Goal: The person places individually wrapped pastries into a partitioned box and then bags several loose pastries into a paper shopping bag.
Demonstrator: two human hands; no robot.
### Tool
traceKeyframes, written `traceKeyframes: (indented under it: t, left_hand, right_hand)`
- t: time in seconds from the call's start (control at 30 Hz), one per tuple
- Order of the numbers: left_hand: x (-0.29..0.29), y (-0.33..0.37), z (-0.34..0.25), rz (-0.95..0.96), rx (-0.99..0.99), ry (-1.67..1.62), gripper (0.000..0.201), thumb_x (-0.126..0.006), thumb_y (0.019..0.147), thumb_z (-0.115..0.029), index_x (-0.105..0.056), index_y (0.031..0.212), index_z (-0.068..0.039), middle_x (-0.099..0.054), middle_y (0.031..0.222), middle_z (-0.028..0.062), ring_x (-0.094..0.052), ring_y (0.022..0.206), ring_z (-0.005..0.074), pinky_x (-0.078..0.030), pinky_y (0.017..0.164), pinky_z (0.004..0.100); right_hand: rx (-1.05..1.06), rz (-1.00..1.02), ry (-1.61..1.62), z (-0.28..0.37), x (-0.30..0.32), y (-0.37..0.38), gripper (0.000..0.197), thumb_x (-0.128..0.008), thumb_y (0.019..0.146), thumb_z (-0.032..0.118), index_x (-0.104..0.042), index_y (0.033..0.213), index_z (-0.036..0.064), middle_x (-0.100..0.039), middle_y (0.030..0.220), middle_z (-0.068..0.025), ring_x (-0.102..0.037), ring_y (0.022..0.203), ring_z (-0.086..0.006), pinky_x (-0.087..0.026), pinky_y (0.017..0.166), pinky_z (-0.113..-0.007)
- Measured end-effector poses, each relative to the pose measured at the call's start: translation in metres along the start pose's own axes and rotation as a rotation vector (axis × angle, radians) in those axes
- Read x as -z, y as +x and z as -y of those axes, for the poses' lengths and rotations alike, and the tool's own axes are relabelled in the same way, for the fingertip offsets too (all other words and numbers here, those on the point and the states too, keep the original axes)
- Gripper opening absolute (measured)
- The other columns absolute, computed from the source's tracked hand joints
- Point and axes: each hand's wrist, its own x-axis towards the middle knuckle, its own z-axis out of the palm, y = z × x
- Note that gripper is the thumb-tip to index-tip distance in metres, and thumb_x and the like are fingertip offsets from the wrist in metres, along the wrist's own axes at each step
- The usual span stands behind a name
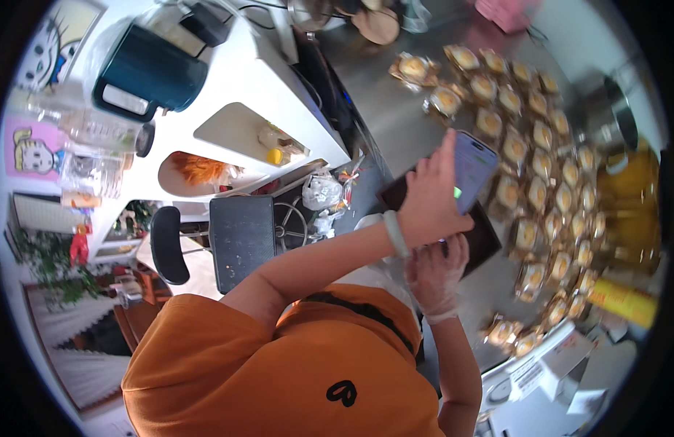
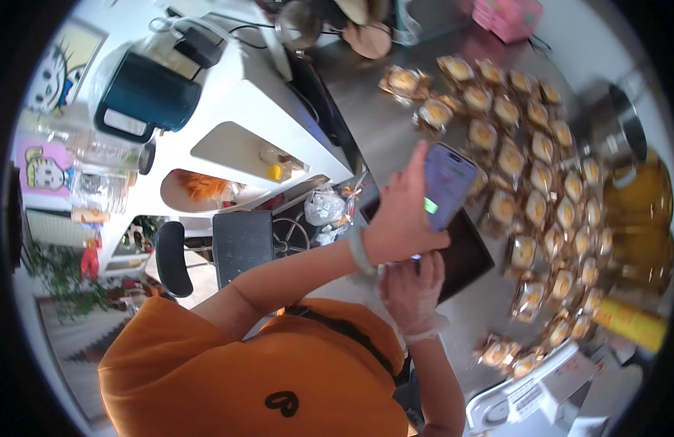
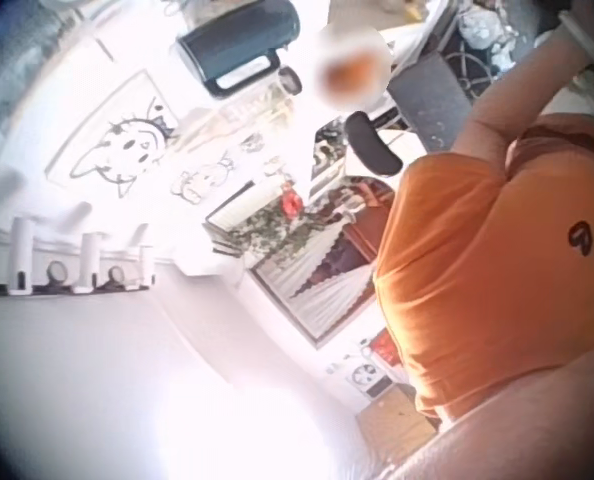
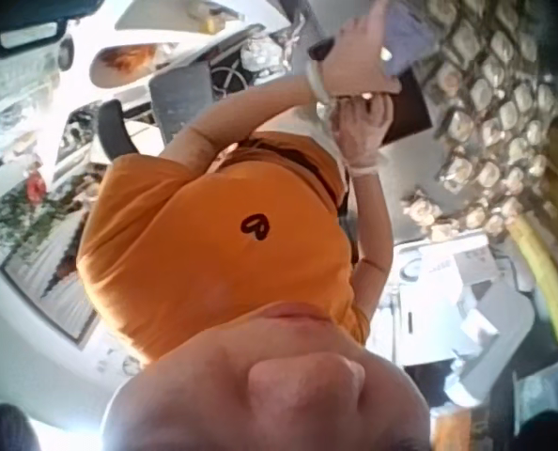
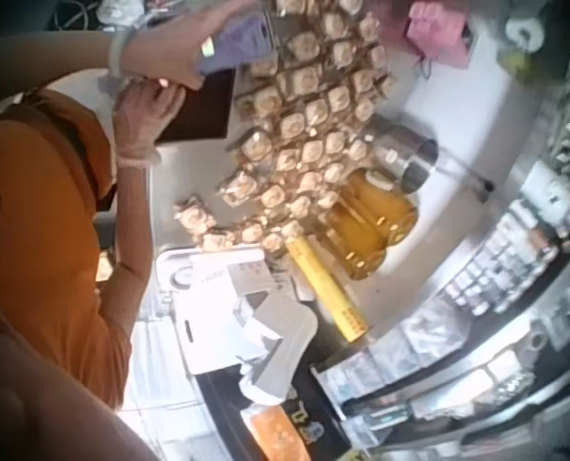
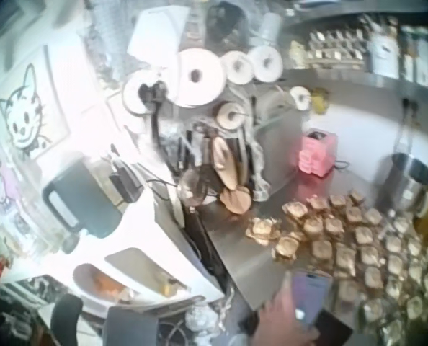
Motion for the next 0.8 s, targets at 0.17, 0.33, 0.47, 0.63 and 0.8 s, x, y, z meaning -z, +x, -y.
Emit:
traceKeyframes:
  t: [0.17, 0.33, 0.47, 0.63, 0.8]
  left_hand:
    - [0.111, 0.030, 0.057, -0.310, 0.080, 0.153, 0.124, -0.079, 0.053, -0.015, 0.000, 0.147, 0.001, -0.049, 0.112, 0.0226, -0.048, 0.098, 0.0387, -0.038, 0.090, 0.0475]
    - [0.218, 0.047, 0.117, -0.539, 0.199, 0.340, 0.122, -0.077, 0.054, -0.015, 0.000, 0.147, 0.002, -0.050, 0.117, 0.0252, -0.051, 0.096, 0.0432, -0.042, 0.083, 0.0511]
    - [0.280, 0.065, 0.147, -0.497, 0.324, 0.427, 0.128, -0.081, 0.052, -0.023, -0.001, 0.149, -0.001, -0.049, 0.121, 0.0244, -0.051, 0.100, 0.0428, -0.042, 0.082, 0.0557]
    - [0.327, 0.089, 0.170, -0.350, 0.382, 0.509, 0.127, -0.083, 0.053, -0.027, -0.003, 0.150, -0.006, -0.050, 0.120, 0.0239, -0.051, 0.106, 0.0420, -0.042, 0.088, 0.0552]
    - [0.354, 0.112, 0.184, -0.246, 0.417, 0.492, 0.127, -0.084, 0.054, -0.031, -0.005, 0.151, -0.008, -0.051, 0.122, 0.0247, -0.049, 0.112, 0.0429, -0.040, 0.095, 0.0553]
  right_hand:
    - [0.242, -0.010, 0.127, 0.041, -0.060, 0.107, 0.027, -0.059, 0.080, 0.020, -0.063, 0.099, 0.0006, -0.054, 0.113, -0.0147, -0.040, 0.117, -0.0380, -0.037, 0.097, -0.053]
    - [0.388, -0.041, 0.328, 0.103, -0.121, 0.203, 0.029, -0.057, 0.082, 0.023, -0.062, 0.100, 0.0008, -0.054, 0.114, -0.0128, -0.044, 0.114, -0.0378, -0.036, 0.097, -0.054]
    - [0.454, -0.053, 0.410, 0.137, -0.155, 0.257, 0.027, -0.060, 0.079, 0.021, -0.062, 0.095, 0.0003, -0.053, 0.115, -0.0125, -0.043, 0.113, -0.0370, -0.035, 0.097, -0.055]
    - [0.452, -0.114, 0.461, 0.163, -0.181, 0.300, 0.023, -0.065, 0.075, 0.016, -0.063, 0.091, 0.0002, -0.054, 0.115, -0.0131, -0.044, 0.111, -0.0359, -0.036, 0.096, -0.054]
    - [0.430, -0.127, 0.456, 0.175, -0.189, 0.331, 0.022, -0.064, 0.077, 0.018, -0.063, 0.088, 0.0001, -0.057, 0.110, -0.0130, -0.046, 0.110, -0.0350, -0.036, 0.094, -0.051]
